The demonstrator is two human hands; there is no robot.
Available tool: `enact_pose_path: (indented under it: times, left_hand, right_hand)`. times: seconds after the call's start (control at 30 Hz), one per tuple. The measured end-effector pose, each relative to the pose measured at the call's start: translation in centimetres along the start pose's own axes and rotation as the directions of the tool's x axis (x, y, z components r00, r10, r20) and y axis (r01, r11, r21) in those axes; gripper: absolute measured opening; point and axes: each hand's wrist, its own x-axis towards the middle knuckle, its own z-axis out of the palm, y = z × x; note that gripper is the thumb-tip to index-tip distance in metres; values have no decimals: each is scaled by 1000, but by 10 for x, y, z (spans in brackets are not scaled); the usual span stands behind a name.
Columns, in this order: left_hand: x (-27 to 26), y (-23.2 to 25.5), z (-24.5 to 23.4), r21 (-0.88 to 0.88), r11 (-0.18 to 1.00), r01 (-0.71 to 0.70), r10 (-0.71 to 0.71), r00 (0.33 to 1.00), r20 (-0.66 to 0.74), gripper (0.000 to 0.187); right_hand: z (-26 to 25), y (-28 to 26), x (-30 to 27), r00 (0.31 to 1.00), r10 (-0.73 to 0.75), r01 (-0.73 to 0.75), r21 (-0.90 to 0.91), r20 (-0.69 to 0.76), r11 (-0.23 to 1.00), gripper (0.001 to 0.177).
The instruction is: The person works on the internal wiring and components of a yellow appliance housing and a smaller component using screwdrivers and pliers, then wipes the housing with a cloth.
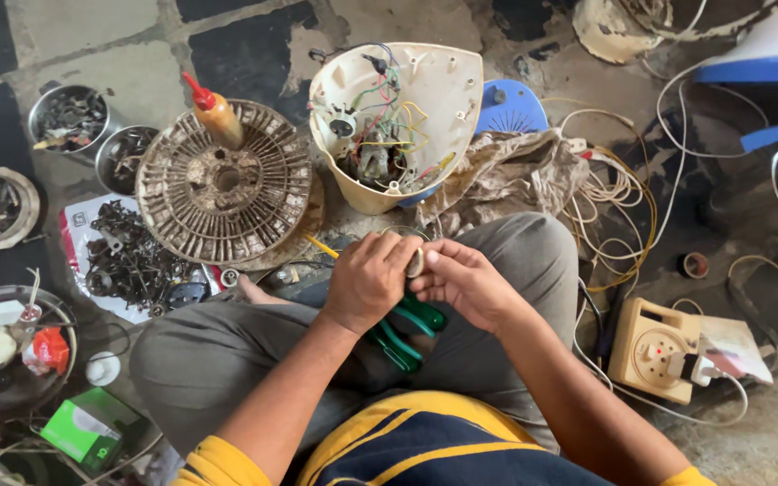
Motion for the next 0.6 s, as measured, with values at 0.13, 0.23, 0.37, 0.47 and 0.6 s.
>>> enact_pose_path:
  times: [0.13, 0.23, 0.37, 0.47, 0.6]
  left_hand:
    - [2, 0, 11, -118, 971, 207, -211, 977, -22, 36]
    - [5, -4, 13, -205, 943, 264, -279, 959, -50, 33]
    - [5, 2, 27, -206, 948, 241, -267, 957, -112, 29]
    - [-1, 5, 49, -252, 940, 232, -288, 933, -216, 26]
    - [-4, 7, 68, -432, 793, 430, -570, 774, -275, 15]
  right_hand:
    - [-3, 11, 14, 986, -104, 121, 128, -133, 984, 10]
    - [-1, 21, 32, 955, -124, 196, 260, -270, 945, 12]
    - [4, 25, 52, 973, -29, 119, 386, -231, 915, 11]
    - [6, 28, 58, 977, 12, 91, 465, -214, 881, 22]
    - [16, 26, 54, 920, 124, 47, 419, -371, 907, 30]
